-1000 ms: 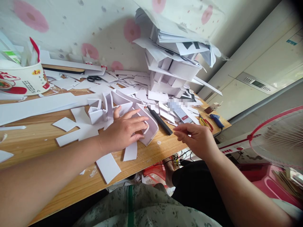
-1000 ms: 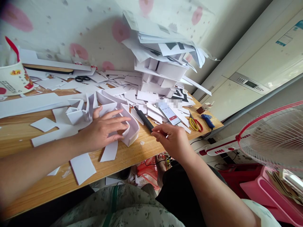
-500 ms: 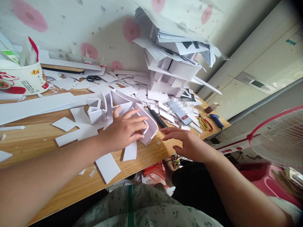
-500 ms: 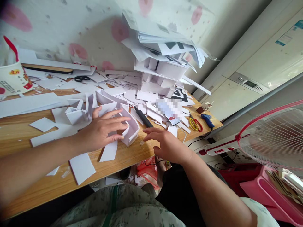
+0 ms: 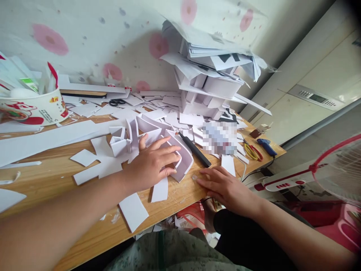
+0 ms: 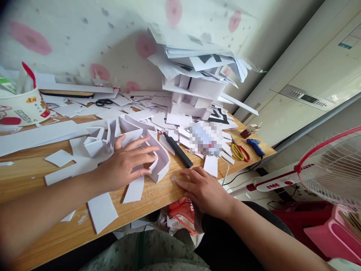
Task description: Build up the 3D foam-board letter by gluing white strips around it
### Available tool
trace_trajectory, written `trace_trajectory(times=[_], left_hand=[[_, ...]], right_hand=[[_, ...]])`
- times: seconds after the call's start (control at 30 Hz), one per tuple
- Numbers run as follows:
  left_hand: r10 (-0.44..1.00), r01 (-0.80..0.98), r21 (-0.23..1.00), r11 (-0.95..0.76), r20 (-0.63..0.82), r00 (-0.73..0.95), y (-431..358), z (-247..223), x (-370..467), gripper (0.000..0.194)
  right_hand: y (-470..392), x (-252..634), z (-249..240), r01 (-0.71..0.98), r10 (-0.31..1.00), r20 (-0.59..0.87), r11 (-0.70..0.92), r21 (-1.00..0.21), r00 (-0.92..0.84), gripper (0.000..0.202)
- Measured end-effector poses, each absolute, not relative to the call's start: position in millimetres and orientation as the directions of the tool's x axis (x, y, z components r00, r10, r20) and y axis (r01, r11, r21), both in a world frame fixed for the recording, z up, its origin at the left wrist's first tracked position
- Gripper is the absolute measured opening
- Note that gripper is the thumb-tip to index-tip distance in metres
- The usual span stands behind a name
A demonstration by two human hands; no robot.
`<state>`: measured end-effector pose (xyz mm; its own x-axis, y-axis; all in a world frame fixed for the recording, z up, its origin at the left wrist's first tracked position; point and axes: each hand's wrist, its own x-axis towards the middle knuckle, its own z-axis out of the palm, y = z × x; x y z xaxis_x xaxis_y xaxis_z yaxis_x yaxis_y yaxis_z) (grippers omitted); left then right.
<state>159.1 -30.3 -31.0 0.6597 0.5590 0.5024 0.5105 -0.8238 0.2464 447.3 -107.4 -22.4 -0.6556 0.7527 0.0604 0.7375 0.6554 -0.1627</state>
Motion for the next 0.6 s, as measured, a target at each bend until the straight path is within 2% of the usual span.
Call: trace_trajectory(times=[0.17,0.27,0.33,0.47,0.6], left_hand=[[0.543,0.499,0.24,-0.833,0.53,0.652,-29,-36,159,0.012],[0.548,0.509,0.233,-0.829,0.524,0.652,-29,-36,159,0.01],[0.55,0.519,0.219,-0.826,0.514,0.658,-30,-34,159,0.008],[0.552,0.531,0.202,-0.823,0.506,0.663,-30,-32,160,0.008],[0.539,0.515,0.208,-0.832,0.529,0.656,-28,-35,159,0.007]], right_hand=[[-133,456,-30,0.723,0.723,0.027,0.69,-0.001,-0.69,0.052],[-135,445,-36,0.629,0.631,-0.016,0.776,0.051,-0.776,0.071],[-130,440,-38,0.619,0.622,-0.005,0.78,0.087,-0.783,0.081],[-125,446,-37,0.692,0.698,0.018,0.705,0.153,-0.716,0.08],[-132,448,-36,0.676,0.682,-0.004,0.725,0.134,-0.731,0.08]])
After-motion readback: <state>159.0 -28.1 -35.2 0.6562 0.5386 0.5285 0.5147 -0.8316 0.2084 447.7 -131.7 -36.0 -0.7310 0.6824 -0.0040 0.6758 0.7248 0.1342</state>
